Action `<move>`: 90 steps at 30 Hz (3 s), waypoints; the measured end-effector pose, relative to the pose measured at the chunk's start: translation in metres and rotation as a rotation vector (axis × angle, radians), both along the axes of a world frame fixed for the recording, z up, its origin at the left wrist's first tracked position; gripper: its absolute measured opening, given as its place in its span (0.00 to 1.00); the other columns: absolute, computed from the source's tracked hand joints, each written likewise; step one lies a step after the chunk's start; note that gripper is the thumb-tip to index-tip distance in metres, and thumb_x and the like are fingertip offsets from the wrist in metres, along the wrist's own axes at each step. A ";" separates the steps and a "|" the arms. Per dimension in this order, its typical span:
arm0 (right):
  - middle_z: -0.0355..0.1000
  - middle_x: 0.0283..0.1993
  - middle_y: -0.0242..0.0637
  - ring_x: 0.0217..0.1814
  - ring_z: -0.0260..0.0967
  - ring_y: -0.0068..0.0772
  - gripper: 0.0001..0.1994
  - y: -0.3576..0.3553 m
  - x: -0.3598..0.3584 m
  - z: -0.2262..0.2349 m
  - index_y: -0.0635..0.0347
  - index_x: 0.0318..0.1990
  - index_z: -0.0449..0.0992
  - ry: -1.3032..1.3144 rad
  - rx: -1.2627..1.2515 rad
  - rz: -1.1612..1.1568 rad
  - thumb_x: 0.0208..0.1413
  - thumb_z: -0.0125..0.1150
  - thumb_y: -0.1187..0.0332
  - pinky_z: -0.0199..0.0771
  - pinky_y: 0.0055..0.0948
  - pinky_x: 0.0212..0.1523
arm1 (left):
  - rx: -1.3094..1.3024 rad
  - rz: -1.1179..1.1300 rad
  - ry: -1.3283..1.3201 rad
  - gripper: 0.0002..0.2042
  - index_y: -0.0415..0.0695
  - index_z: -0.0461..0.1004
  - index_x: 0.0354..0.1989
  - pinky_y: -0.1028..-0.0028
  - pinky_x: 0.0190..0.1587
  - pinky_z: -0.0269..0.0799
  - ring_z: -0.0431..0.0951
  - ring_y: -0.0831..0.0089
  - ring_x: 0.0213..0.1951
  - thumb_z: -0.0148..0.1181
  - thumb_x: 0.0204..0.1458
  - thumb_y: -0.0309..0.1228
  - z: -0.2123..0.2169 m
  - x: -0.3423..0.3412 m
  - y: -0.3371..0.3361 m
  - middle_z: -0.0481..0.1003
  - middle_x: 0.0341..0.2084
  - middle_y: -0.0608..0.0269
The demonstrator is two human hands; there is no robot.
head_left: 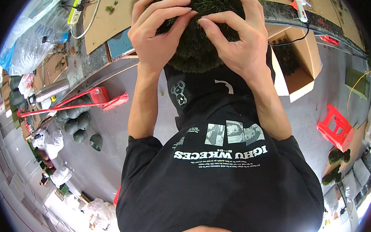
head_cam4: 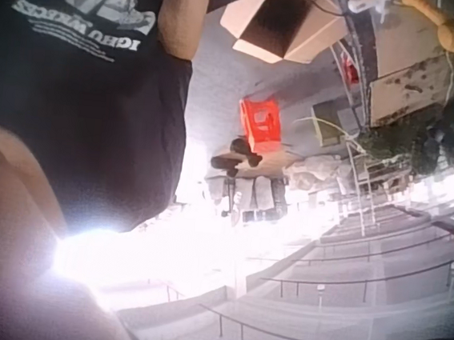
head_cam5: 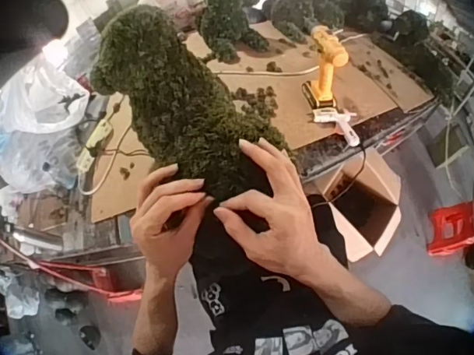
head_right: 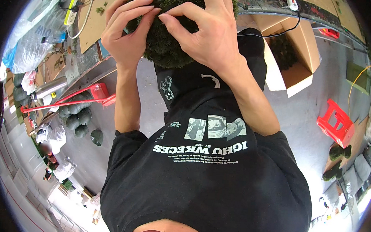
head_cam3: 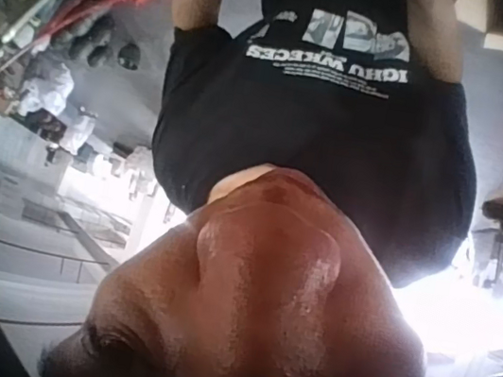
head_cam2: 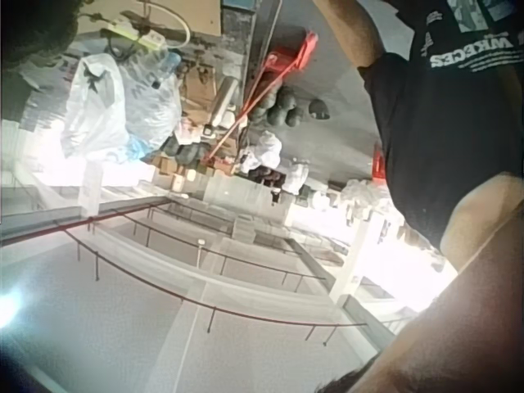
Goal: The recorder is assembling artificial moss decorations by gluing small moss tufts onto a larger green sculpted base.
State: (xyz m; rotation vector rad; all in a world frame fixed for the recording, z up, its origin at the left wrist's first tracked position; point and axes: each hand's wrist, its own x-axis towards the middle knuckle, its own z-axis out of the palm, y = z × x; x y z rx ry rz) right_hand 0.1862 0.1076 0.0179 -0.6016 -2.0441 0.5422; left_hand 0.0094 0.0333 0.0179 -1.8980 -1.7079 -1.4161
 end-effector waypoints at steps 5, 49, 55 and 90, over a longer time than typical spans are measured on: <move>0.65 0.69 0.58 0.74 0.59 0.65 0.05 -0.005 -0.007 0.002 0.61 0.32 0.83 0.003 -0.024 -0.062 0.50 0.75 0.72 0.60 0.55 0.71 | -0.011 -0.097 -0.112 0.08 0.43 0.83 0.32 0.57 0.60 0.71 0.80 0.55 0.53 0.68 0.48 0.15 -0.003 -0.008 0.002 0.85 0.37 0.58; 0.64 0.70 0.56 0.74 0.59 0.64 0.09 -0.005 -0.001 0.001 0.58 0.36 0.82 -0.011 -0.077 -0.059 0.47 0.76 0.73 0.59 0.55 0.72 | -0.101 -0.114 0.166 0.05 0.47 0.87 0.36 0.50 0.67 0.63 0.73 0.48 0.63 0.66 0.55 0.25 -0.001 -0.011 -0.006 0.85 0.46 0.63; 0.63 0.70 0.55 0.74 0.59 0.63 0.11 -0.005 -0.002 0.004 0.59 0.38 0.81 -0.040 -0.072 -0.064 0.47 0.76 0.73 0.60 0.55 0.71 | -0.152 -0.130 0.188 0.06 0.49 0.88 0.37 0.48 0.70 0.59 0.71 0.48 0.66 0.66 0.55 0.28 0.003 -0.015 -0.009 0.84 0.49 0.64; 0.70 0.60 0.54 0.62 0.70 0.56 0.10 0.005 -0.005 0.024 0.61 0.41 0.81 0.006 -0.186 -0.054 0.51 0.72 0.74 0.72 0.44 0.60 | -0.104 -0.191 0.289 0.14 0.55 0.88 0.43 0.54 0.70 0.60 0.68 0.50 0.67 0.65 0.49 0.25 -0.002 -0.028 -0.010 0.81 0.56 0.66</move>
